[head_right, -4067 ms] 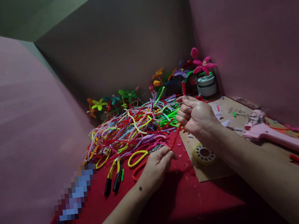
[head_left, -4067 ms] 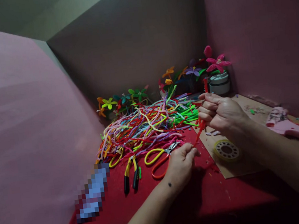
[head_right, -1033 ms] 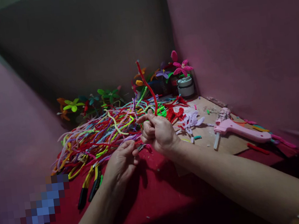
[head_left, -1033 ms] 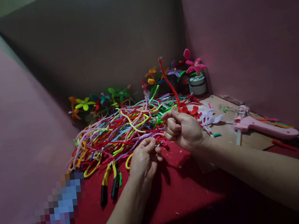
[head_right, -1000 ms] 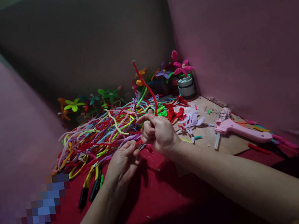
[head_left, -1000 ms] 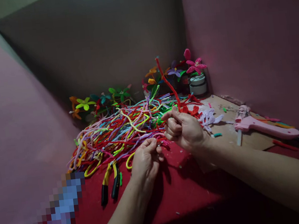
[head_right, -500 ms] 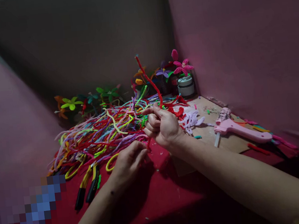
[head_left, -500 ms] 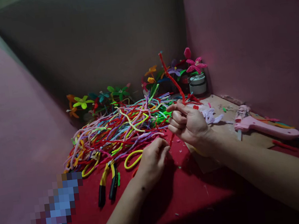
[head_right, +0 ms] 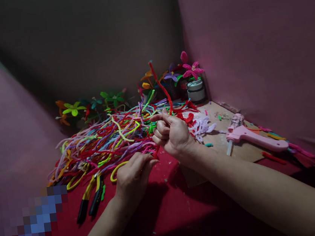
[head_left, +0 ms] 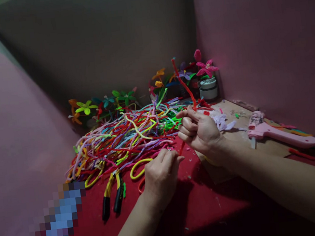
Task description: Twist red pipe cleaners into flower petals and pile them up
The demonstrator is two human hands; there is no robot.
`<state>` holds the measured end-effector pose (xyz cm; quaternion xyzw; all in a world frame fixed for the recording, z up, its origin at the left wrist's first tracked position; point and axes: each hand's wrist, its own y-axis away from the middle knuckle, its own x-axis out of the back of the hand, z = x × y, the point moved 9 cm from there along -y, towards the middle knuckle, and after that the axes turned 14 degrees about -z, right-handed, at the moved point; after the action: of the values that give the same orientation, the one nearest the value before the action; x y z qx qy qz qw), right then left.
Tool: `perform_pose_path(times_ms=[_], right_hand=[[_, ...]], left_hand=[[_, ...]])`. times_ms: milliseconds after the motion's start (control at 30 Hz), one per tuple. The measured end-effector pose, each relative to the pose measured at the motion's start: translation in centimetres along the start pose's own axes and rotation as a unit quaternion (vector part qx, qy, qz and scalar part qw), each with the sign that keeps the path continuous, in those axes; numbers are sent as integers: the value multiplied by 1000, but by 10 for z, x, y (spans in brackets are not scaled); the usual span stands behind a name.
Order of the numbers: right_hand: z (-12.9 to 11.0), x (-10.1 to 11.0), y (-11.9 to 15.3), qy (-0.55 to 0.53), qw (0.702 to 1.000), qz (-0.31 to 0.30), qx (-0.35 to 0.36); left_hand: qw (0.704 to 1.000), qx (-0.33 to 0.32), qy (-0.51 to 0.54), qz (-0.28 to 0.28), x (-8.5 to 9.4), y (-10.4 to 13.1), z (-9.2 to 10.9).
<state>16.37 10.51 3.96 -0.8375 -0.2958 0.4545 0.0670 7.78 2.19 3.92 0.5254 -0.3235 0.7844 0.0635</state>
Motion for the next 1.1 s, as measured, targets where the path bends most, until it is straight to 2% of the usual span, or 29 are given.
perform_pose_path(times_ms=[133,233,400,567,700,767,800,900,933,967,1000,1033,1100], right_hand=[[0,1,0,10,1000,4,0],[0,2,0,21,1000,14,-7],[-5,1,1,10,1000,10,-3],[-10,-1,1,15,1000,1,17],[-10,-5,3,40,999,0,15],[-10,-5,5,47,999,5,12],[-11,-6,5,47,999,6,12],[-15,-7,5,44,999,4,10],[-17,-7,4,45,999,3,11],[-18,-6,4,47,999,5,14],[-19,-5,3,48,999,8,18],[-19,-4,3,46,999,14,22],[-13,-2,3,30,999,21,23]], left_hand=[[998,41,42,-15,-5,1,-9],[997,61,37,-13,-6,2,-12],[997,45,41,-42,-13,0,-8],[995,67,24,-68,-16,0,-4],[990,110,79,-47,-11,0,-7],[968,168,181,-37,-12,2,-17],[946,203,252,-38,-16,4,-22],[847,263,460,-52,-32,8,-30],[822,265,500,-62,-36,8,-30],[811,261,518,-74,-37,7,-30],[817,251,513,-83,-35,5,-30],[835,238,490,-82,-30,3,-31],[887,209,410,-41,-12,-1,-34]])
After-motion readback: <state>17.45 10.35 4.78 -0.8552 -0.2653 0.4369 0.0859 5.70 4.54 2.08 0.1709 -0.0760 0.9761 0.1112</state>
